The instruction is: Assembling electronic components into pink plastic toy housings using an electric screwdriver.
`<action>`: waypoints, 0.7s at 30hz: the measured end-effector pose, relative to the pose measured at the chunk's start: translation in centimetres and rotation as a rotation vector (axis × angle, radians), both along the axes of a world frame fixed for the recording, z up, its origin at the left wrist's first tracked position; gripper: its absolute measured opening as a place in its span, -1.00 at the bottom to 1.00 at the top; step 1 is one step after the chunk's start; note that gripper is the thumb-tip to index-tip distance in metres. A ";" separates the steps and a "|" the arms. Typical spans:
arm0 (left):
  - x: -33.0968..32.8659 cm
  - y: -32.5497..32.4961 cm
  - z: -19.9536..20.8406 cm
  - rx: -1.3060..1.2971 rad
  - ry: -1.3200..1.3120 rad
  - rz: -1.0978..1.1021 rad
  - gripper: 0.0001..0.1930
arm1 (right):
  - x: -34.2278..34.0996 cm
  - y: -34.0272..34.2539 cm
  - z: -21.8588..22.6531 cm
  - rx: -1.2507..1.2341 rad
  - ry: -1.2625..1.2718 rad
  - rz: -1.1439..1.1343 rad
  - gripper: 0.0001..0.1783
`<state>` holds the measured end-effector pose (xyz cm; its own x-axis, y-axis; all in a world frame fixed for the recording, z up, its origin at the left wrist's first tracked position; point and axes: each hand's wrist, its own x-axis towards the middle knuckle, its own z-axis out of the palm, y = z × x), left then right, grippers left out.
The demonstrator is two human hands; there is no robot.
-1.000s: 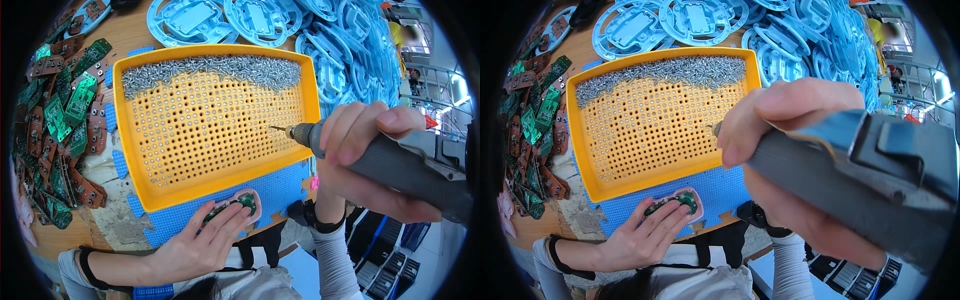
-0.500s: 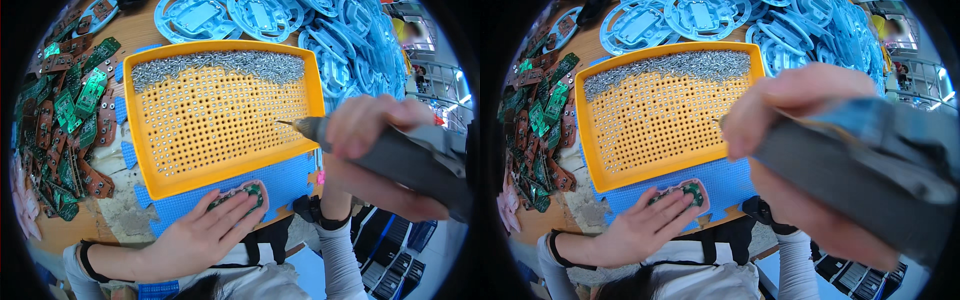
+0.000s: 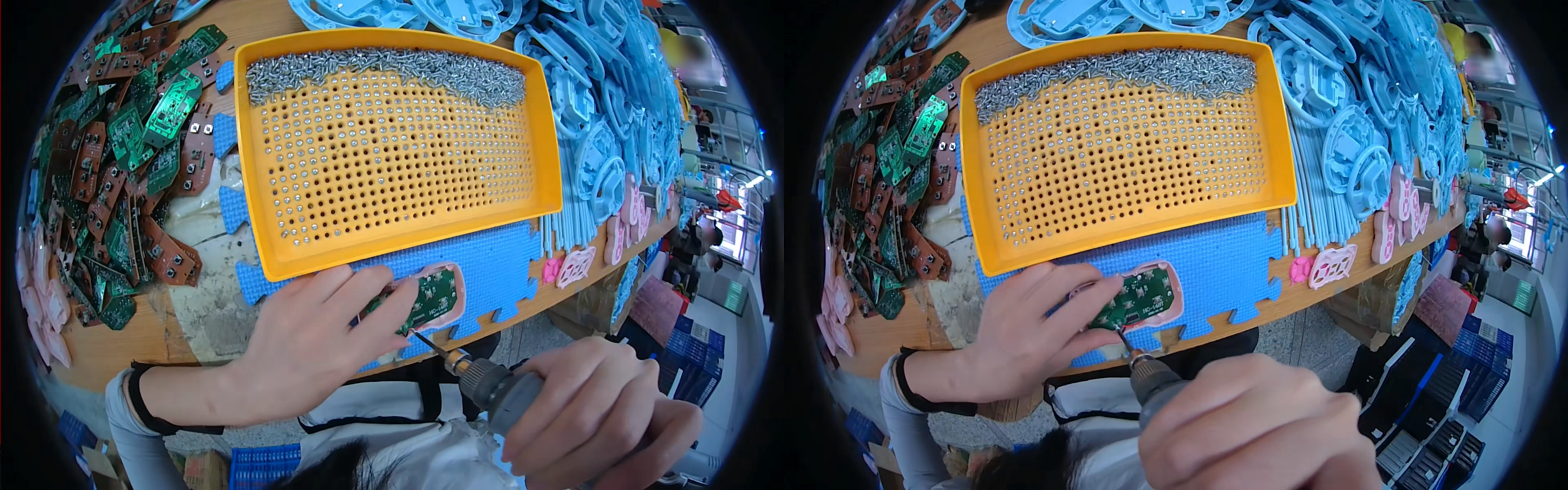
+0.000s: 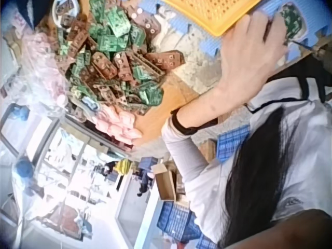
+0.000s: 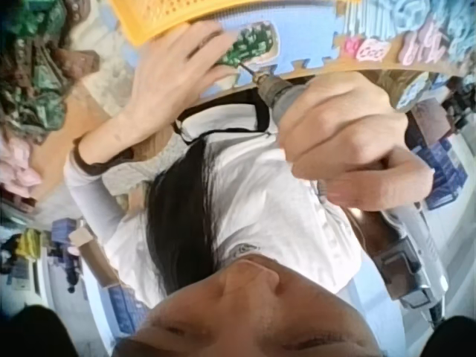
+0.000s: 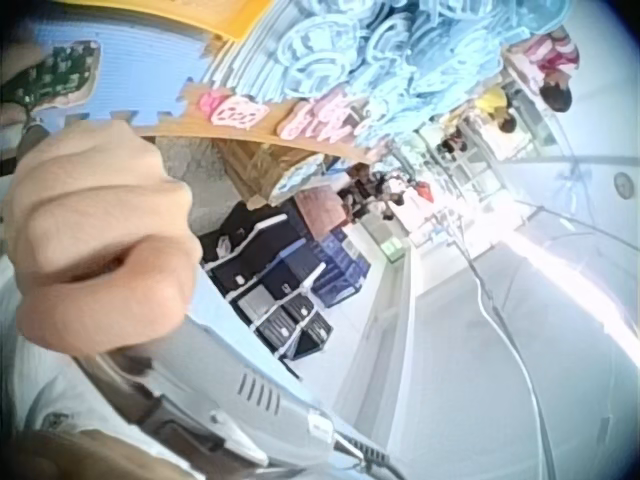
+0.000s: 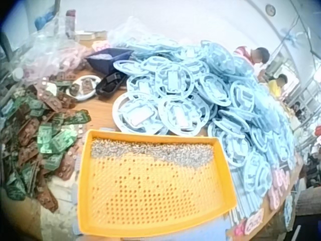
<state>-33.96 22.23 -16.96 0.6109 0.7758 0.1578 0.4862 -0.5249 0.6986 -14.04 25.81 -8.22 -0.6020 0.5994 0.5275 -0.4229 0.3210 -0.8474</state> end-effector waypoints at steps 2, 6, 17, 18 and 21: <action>-0.1 -0.1 -0.2 -0.010 0.000 0.018 -0.43 | -0.1 0.4 -0.4 0.023 -0.026 0.080 -0.83; -0.2 -0.2 -1.1 -0.154 -0.068 -0.010 -0.43 | -2.0 -2.6 -3.9 0.118 0.278 -0.197 -0.81; -0.2 -0.2 -1.2 -0.151 -0.082 -0.058 -0.41 | -3.3 -0.8 -3.0 0.062 0.136 -0.127 -0.79; -0.1 -0.3 -1.3 -0.161 -0.083 -0.059 -0.41 | -3.4 -0.7 -3.3 0.069 0.181 -0.122 -0.78; -0.6 -0.3 -1.4 -0.178 -0.106 -0.067 -0.41 | -2.6 0.0 -3.9 0.041 0.146 0.092 -0.90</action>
<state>-34.59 21.92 -18.39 0.6494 0.7554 0.0878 0.3731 -0.4171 0.8287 -16.68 25.78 -12.15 -0.5688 0.5211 0.6364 -0.5697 0.3085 -0.7618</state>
